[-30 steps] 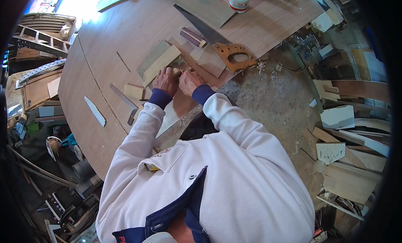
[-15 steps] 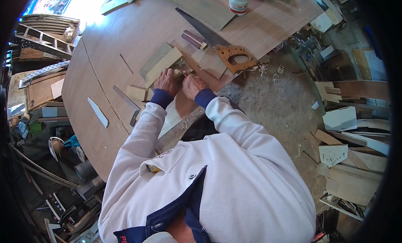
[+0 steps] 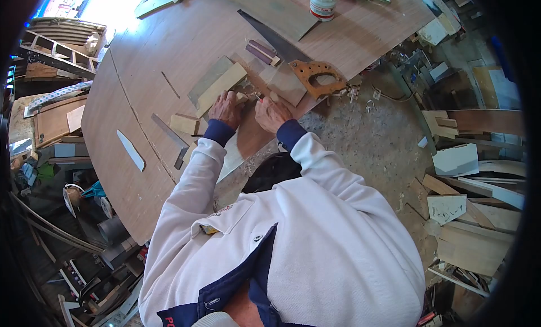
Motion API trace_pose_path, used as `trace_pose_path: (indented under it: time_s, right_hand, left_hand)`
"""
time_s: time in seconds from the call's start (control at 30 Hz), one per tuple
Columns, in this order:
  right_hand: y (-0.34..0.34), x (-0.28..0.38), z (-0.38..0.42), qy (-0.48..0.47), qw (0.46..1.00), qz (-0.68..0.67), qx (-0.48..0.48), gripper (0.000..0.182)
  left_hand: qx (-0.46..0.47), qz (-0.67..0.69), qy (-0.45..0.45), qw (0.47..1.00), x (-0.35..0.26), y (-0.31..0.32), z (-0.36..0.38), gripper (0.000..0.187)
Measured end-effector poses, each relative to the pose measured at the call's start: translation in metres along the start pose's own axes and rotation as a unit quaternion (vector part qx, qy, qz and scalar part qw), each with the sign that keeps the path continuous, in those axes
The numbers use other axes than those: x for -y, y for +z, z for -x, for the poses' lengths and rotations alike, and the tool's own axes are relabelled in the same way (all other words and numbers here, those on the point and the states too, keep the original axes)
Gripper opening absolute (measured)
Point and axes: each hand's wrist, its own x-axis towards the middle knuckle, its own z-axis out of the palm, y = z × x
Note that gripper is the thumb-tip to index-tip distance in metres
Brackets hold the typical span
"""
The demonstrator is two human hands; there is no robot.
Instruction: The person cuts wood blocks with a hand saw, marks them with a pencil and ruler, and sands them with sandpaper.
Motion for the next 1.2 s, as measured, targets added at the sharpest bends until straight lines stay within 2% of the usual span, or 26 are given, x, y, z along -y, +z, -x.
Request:
trace_pose_path:
  time_s: [0.1, 0.17, 0.23, 0.37, 0.43, 0.47, 0.53, 0.57, 0.6, 0.63, 0.67, 0.7, 0.77, 0.83, 0.87, 0.9, 0.93, 0.97, 1.03, 1.07, 1.13, 1.17, 1.2]
  right_hand:
    - [0.033, -0.013, -0.014, -0.015, 0.999, -0.01, -0.05, 0.033]
    - [0.038, -0.009, -0.017, -0.023, 0.997, -0.003, -0.073, 0.03]
    - [0.015, 0.013, -0.012, 0.085, 0.996, -0.025, 0.018, 0.031]
    - [0.013, 0.012, -0.008, 0.108, 0.992, -0.039, 0.053, 0.041]
    - [0.008, 0.004, -0.008, -0.041, 0.995, 0.026, 0.086, 0.042]
    - [0.006, -0.003, -0.008, -0.046, 0.995, 0.031, 0.088, 0.042]
    - [-0.002, -0.009, -0.007, -0.132, 0.984, 0.042, 0.11, 0.039]
    - [-0.003, -0.01, -0.007, -0.135, 0.984, 0.045, 0.11, 0.039]
    - [-0.015, 0.002, -0.003, -0.024, 0.997, -0.046, 0.065, 0.037]
    - [-0.021, 0.009, -0.002, 0.088, 0.987, -0.136, 0.019, 0.036]
    - [-0.019, 0.008, -0.003, 0.085, 0.987, -0.136, 0.021, 0.036]
    - [-0.016, 0.004, -0.006, 0.061, 0.989, -0.131, -0.001, 0.037]
    - [-0.008, -0.007, -0.012, 0.034, 0.991, -0.124, -0.021, 0.038]
    - [0.002, -0.01, -0.018, 0.021, 0.991, -0.112, -0.069, 0.044]
    - [0.004, -0.008, -0.019, 0.016, 0.992, -0.111, -0.063, 0.044]
    - [0.002, 0.0, -0.02, 0.056, 0.979, -0.194, -0.008, 0.043]
    - [-0.003, 0.01, -0.021, 0.097, 0.956, -0.273, 0.047, 0.042]
    - [-0.007, 0.021, -0.019, 0.09, 0.957, -0.27, 0.055, 0.042]
    - [-0.017, 0.045, -0.009, 0.103, 0.865, -0.468, 0.147, 0.035]
    - [-0.012, 0.045, -0.011, 0.101, 0.867, -0.464, 0.153, 0.035]
    - [0.001, 0.043, -0.013, 0.057, 0.877, -0.438, 0.191, 0.031]
    - [0.008, 0.043, -0.014, 0.054, 0.877, -0.435, 0.195, 0.031]
    - [0.011, 0.048, -0.012, 0.044, 0.895, -0.415, 0.157, 0.031]
  left_hand:
    - [0.03, -0.012, -0.017, 0.999, -0.002, -0.002, -0.003, 0.036]
    - [-0.014, -0.001, -0.003, 1.0, -0.004, -0.002, -0.001, 0.034]
    - [-0.018, 0.003, -0.001, 1.0, -0.003, -0.002, -0.001, 0.034]
    - [-0.016, 0.002, -0.009, 1.0, -0.004, 0.0, -0.001, 0.033]
    - [-0.006, 0.001, -0.018, 1.0, -0.002, -0.001, 0.0, 0.033]
    - [0.006, 0.003, -0.025, 1.0, -0.002, -0.001, 0.0, 0.034]
    - [-0.025, 0.014, -0.019, 0.999, 0.002, 0.004, 0.004, 0.033]
    - [-0.054, 0.021, -0.008, 0.998, 0.005, 0.005, 0.004, 0.032]
    - [-0.058, 0.021, -0.011, 0.998, 0.007, 0.004, 0.007, 0.032]
    - [-0.076, 0.092, -0.043, 0.992, 0.01, 0.003, 0.015, 0.033]
    - [-0.094, 0.162, -0.074, 0.98, 0.013, 0.001, 0.024, 0.034]
    - [-0.096, 0.161, -0.076, 0.979, 0.015, -0.001, 0.033, 0.034]
    - [-0.158, 0.26, -0.191, 0.933, 0.023, -0.006, 0.048, 0.04]
    - [-0.177, 0.302, -0.204, 0.914, 0.046, 0.007, 0.061, 0.046]
    - [-0.187, 0.352, -0.222, 0.89, 0.052, 0.01, 0.068, 0.049]
    - [-0.199, 0.4, -0.24, 0.862, 0.057, 0.01, 0.075, 0.052]
    - [-0.183, 0.377, -0.26, 0.87, 0.06, 0.006, 0.081, 0.05]
    - [-0.19, 0.376, -0.267, 0.867, 0.058, 0.005, 0.088, 0.05]
    - [-0.214, 0.372, -0.315, 0.847, 0.044, -0.006, 0.101, 0.056]
    - [-0.218, 0.373, -0.319, 0.843, 0.044, -0.004, 0.107, 0.056]
    - [-0.199, 0.179, -0.364, 0.892, 0.046, 0.002, 0.117, 0.062]
    - [-0.203, 0.179, -0.368, 0.89, 0.048, 0.004, 0.12, 0.062]
    - [-0.191, 0.147, -0.367, 0.898, 0.049, 0.006, 0.122, 0.062]
